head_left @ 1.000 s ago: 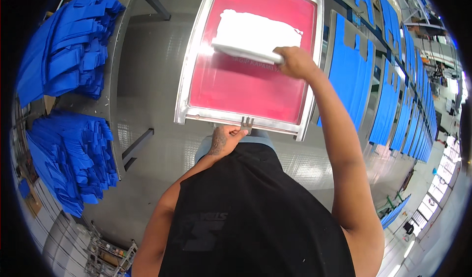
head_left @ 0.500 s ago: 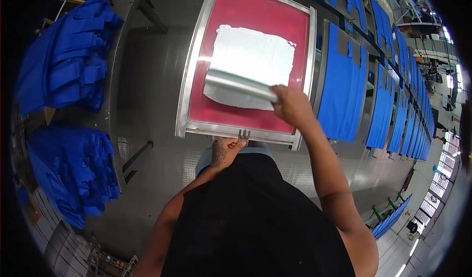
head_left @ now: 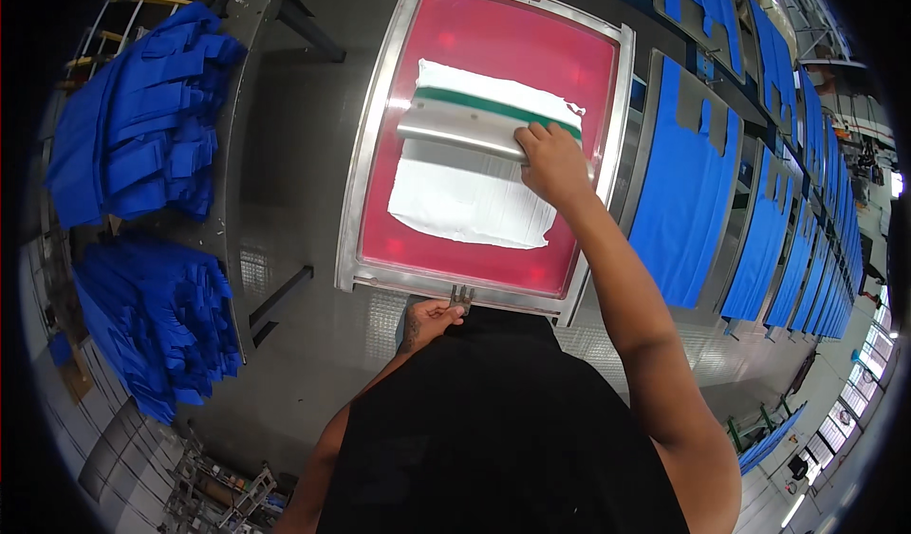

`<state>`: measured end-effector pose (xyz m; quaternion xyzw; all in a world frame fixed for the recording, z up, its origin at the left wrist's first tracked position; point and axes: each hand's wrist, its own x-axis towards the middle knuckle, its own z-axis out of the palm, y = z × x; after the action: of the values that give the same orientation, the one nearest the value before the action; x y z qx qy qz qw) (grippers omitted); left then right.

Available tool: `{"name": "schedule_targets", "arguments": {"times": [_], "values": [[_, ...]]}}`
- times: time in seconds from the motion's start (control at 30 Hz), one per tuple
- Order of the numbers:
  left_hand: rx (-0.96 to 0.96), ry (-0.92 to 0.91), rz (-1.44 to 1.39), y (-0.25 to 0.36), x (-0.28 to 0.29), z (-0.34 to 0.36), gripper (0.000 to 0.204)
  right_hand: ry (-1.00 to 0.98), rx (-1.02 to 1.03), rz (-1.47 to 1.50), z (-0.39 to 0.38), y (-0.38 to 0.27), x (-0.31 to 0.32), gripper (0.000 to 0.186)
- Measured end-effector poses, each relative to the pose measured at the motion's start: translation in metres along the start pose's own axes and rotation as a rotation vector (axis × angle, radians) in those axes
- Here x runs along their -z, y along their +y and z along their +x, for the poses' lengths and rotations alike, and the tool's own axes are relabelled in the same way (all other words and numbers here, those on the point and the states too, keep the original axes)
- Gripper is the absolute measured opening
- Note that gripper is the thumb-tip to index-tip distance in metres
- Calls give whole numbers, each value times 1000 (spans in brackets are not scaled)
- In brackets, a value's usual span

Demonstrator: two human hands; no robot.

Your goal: The person uses a squeegee to spread white ink across a red screen printing frame. They repeatedly pull the ink from the bottom to the top of the frame, ensuring even coverage over the mesh. The person works in a factory setting with blue tote bags visible in the background.

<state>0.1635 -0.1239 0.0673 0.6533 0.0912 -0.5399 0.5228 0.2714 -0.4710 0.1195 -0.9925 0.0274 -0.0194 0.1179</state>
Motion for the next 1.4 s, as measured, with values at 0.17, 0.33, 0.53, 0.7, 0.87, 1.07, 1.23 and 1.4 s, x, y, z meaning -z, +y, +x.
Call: {"name": "schedule_targets", "arguments": {"times": [0.17, 0.33, 0.53, 0.7, 0.87, 1.07, 1.23, 1.4], "values": [[-23, 57, 208, 16, -4, -7, 22, -145, -81, 184, -24, -14, 56, 37], [-100, 122, 127, -17, 5, 9, 28, -384, -44, 351, -62, -51, 70, 34], [-833, 359, 878, 68, 36, -27, 39, -408, -63, 392, -97, -93, 32, 29], [-1007, 600, 1316, 160, 53, -16, 57, -415, -132, 241, -106, -91, 21, 30], [-973, 341, 1541, 172, 84, 8, 49, -301, -359, 194, -149, -64, 33, 29], [-857, 180, 1393, 158, 94, 31, 31, -240, -425, 202, -159, -58, 25, 26], [-647, 149, 1369, 218, 75, 23, 26, -143, -374, 143, -121, -46, 63, 21], [-1021, 229, 1401, 157, 102, 30, 32, -142, -390, 179, -156, -61, 34, 28]]}}
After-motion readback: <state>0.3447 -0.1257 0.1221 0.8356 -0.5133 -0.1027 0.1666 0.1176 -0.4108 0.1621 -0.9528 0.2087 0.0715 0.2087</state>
